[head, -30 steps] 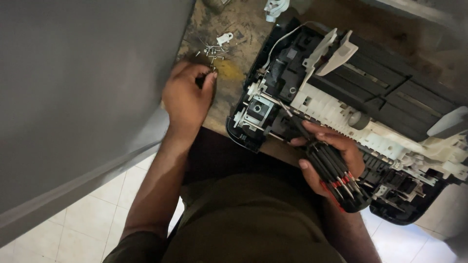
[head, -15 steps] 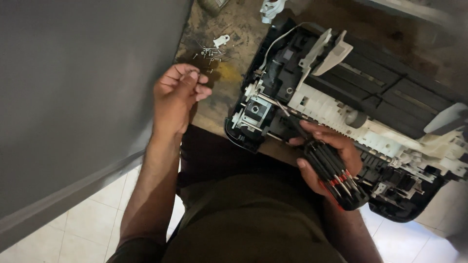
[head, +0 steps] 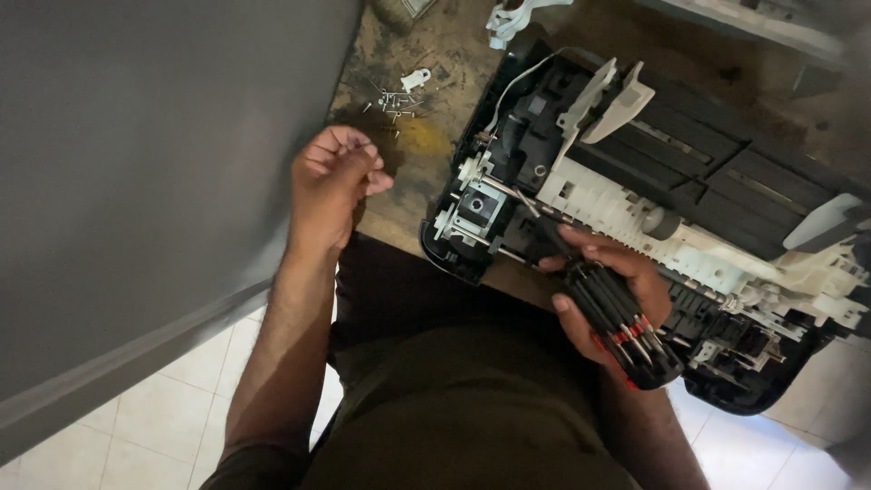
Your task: Using a screwdriver to remove fasteners and internal plastic components from a printer base.
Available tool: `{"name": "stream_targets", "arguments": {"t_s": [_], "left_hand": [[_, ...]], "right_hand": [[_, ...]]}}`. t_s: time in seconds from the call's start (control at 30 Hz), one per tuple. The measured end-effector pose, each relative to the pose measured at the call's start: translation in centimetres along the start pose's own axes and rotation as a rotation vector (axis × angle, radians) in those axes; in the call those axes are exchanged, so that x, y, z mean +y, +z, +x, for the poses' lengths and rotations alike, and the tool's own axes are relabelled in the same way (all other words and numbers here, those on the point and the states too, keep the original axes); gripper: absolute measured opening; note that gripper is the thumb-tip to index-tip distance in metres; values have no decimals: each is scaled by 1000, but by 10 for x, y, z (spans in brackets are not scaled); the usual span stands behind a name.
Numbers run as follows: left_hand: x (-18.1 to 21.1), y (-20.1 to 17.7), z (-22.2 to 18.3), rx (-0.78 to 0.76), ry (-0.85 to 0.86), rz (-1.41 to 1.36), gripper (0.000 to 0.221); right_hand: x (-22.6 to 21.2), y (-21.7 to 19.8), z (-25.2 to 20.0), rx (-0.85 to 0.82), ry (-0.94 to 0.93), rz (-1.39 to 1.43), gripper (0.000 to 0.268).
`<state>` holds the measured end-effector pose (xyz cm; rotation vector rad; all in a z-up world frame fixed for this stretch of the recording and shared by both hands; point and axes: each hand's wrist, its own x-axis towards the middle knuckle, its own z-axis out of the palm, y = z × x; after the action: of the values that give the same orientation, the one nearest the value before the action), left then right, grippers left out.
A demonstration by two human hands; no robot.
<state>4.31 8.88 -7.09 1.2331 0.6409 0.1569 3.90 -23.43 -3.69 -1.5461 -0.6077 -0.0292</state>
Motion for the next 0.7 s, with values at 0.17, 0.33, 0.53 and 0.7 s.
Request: {"name": "stream_targets", "arguments": {"t_s": [0.17,0.33,0.53,0.7], "left_hand": [[12,6,-3,-33,-68,28,13],[3,3,1,-34,-33,37,16],[-17,3,7,-80,32,2,15],[-10,5,7,-59,29,-19,12]], "right_hand": [[-1,0,1,5,-2,-17,42],[1,0,2,-3,-16,-28,42],[6,-2,0,30,-79,-9,44],[4,-1,-2,59,-112,-2,44]]}}
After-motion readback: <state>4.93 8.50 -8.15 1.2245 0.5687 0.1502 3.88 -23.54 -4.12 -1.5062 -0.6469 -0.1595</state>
